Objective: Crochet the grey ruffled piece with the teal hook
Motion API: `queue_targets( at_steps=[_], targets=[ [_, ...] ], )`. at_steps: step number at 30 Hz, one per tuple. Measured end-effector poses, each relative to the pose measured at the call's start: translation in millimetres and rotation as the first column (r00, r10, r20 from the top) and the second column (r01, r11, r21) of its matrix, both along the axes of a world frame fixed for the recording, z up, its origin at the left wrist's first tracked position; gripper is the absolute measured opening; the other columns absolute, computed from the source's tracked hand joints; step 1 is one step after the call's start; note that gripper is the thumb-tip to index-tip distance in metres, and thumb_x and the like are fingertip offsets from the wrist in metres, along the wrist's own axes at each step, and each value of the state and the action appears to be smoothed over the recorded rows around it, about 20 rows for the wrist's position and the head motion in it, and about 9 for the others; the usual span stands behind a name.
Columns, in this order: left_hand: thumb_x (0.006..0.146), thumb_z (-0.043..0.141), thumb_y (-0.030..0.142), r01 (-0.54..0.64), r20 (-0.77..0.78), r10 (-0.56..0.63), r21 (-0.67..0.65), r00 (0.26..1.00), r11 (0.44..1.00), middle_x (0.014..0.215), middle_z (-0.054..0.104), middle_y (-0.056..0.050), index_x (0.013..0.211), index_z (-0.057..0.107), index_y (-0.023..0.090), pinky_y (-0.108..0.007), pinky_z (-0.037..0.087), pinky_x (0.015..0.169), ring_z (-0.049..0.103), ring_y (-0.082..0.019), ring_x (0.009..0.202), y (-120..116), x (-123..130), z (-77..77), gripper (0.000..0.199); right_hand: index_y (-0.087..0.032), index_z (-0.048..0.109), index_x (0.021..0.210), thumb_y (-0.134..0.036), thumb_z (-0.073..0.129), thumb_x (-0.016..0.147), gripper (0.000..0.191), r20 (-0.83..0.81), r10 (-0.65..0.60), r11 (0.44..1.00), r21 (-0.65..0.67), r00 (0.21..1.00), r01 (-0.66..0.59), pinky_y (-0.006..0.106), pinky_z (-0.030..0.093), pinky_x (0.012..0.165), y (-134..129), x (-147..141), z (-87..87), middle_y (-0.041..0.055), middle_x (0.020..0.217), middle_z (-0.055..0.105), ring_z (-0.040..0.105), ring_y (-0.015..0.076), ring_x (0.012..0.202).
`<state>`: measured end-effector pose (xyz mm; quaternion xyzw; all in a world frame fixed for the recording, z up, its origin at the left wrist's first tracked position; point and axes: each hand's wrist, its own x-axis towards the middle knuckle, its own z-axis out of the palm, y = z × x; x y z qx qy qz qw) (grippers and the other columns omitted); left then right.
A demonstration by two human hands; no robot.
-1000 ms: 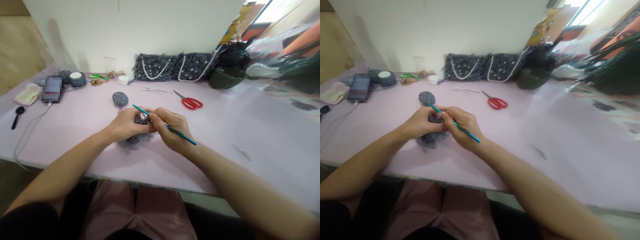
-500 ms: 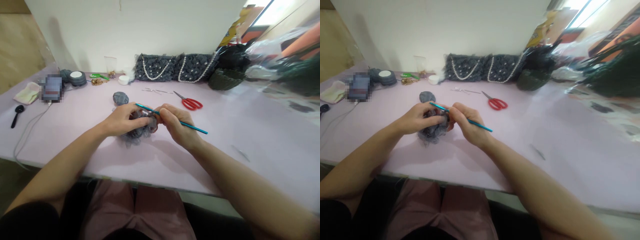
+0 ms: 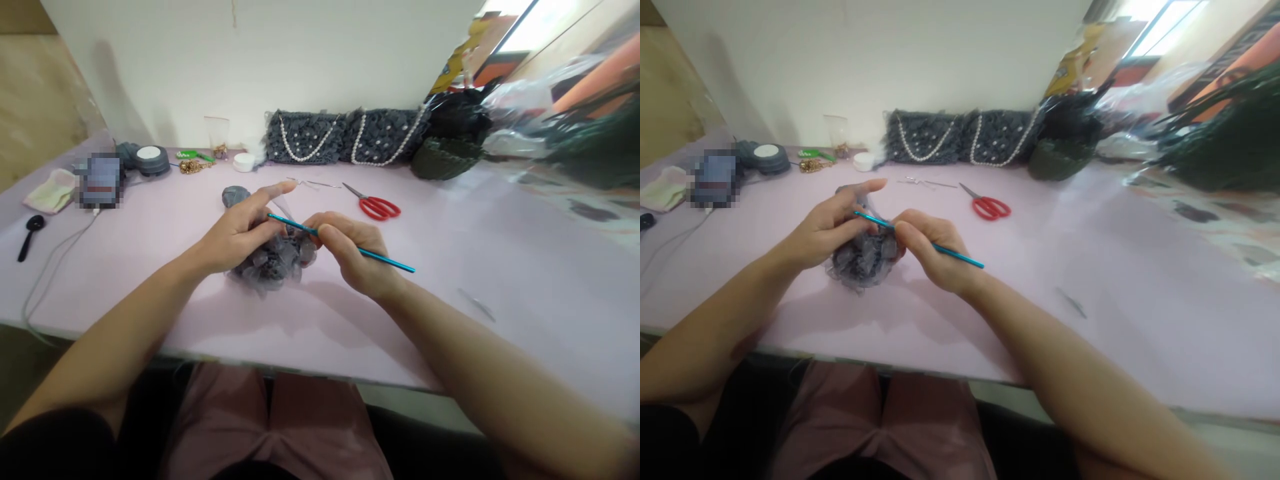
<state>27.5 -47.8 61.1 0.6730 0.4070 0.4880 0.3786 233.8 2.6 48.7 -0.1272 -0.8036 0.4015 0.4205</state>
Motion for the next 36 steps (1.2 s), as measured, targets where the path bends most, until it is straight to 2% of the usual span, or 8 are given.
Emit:
queue_targets(
  at_steps=[5, 9, 13, 19, 25, 31, 33, 36],
  targets=[
    [0.087, 0.067, 0.031, 0.079, 0.131, -0.052, -0.212, 0.99, 0.974, 0.076, 0.065, 0.0, 0.143, 0.05, 0.019, -0.026, 0.047, 0.062, 0.063, -0.015, 0.067, -3.4, 6.7, 0.4, 0.06, -0.017, 0.065, 0.08, -0.052, 0.049, 0.102, 0.044, 0.04, -0.021, 0.999, 0.044, 0.999, 0.019, 0.027, 0.049, 0.063, 2.1, 2.3, 0.9, 0.0012, 0.072, 0.062, 0.058, 0.0121, 0.066],
    [0.078, 0.078, 0.031, 0.1, 0.17, -0.058, -0.251, 0.984, 0.963, 0.063, 0.057, 0.006, 0.142, 0.05, 0.018, -0.022, 0.037, 0.052, 0.052, -0.01, 0.055, -3.8, 5.7, 4.6, 0.071, -0.017, 0.064, 0.078, -0.053, 0.048, 0.103, 0.046, 0.06, -0.024, 0.998, 0.054, 0.998, 0.02, 0.028, 0.049, 0.066, 2.1, 3.4, 2.7, 0.0015, 0.072, 0.063, 0.058, 0.0123, 0.066],
    [0.072, 0.08, 0.026, 0.123, 0.157, -0.084, -0.259, 0.984, 0.958, 0.062, 0.057, 0.007, 0.145, 0.043, 0.014, -0.023, 0.038, 0.055, 0.051, -0.009, 0.055, -5.1, 5.9, 9.6, 0.083, -0.017, 0.065, 0.077, -0.056, 0.048, 0.102, 0.049, 0.097, -0.036, 0.999, 0.039, 0.995, 0.032, 0.03, 0.05, 0.069, 2.5, 4.8, 4.6, 0.0028, 0.075, 0.065, 0.059, 0.0135, 0.068],
    [0.066, 0.076, 0.018, 0.06, 0.099, -0.04, -0.206, 0.994, 0.977, 0.068, 0.054, 0.007, 0.145, 0.04, 0.013, -0.023, 0.04, 0.055, 0.053, -0.01, 0.06, -5.7, 5.2, 11.3, 0.087, -0.018, 0.067, 0.075, -0.055, 0.051, 0.1, 0.047, 0.106, -0.059, 0.998, -0.003, 0.993, 0.06, 0.031, 0.051, 0.074, 2.9, 6.4, 7.9, 0.0033, 0.075, 0.065, 0.061, 0.0152, 0.072],
    [0.065, 0.075, 0.02, -0.04, 0.054, 0.049, -0.159, 0.997, 0.986, 0.071, 0.054, 0.007, 0.142, 0.042, 0.016, -0.022, 0.042, 0.057, 0.054, -0.01, 0.065, -1.6, -2.1, 9.9, 0.084, -0.019, 0.074, 0.095, -0.037, 0.048, 0.1, 0.032, 0.192, 0.007, 0.999, -0.046, 0.981, 0.002, 0.03, 0.053, 0.075, 3.6, 12.5, 18.8, 0.0048, 0.089, 0.074, 0.065, 0.0165, 0.08],
    [0.068, 0.072, 0.02, -0.128, -0.036, 0.126, -0.082, 0.991, 0.988, 0.073, 0.055, 0.007, 0.144, 0.044, 0.018, -0.023, 0.042, 0.059, 0.055, -0.01, 0.067, -2.4, -3.5, 8.5, 0.082, -0.017, 0.072, 0.094, -0.026, 0.043, 0.098, 0.031, 0.293, -0.031, 0.994, 0.108, 0.955, -0.001, 0.03, 0.053, 0.076, 6.2, 16.4, 25.0, 0.006, 0.094, 0.074, 0.064, 0.016, 0.08],
    [0.071, 0.071, 0.019, -0.157, -0.083, 0.153, -0.031, 0.985, 0.987, 0.075, 0.056, 0.006, 0.145, 0.045, 0.02, -0.023, 0.041, 0.061, 0.055, -0.01, 0.069, -4.1, -2.8, 7.2, 0.079, -0.017, 0.071, 0.095, -0.025, 0.042, 0.099, 0.031, 0.31, -0.054, 0.986, 0.165, 0.949, 0.003, 0.03, 0.052, 0.075, 6.5, 16.5, 24.8, 0.0057, 0.091, 0.073, 0.064, 0.0164, 0.08],
    [0.074, 0.068, 0.017, -0.199, -0.148, 0.207, 0.068, 0.967, 0.978, 0.076, 0.056, 0.006, 0.145, 0.048, 0.023, -0.024, 0.041, 0.064, 0.053, -0.01, 0.067, -6.6, -0.7, 5.9, 0.074, -0.017, 0.066, 0.086, -0.023, 0.041, 0.099, 0.029, 0.318, -0.078, 0.971, 0.239, 0.945, 0.0, 0.03, 0.05, 0.072, 5.4, 16.7, 24.9, 0.0066, 0.094, 0.072, 0.063, 0.0166, 0.08]
  ],
)
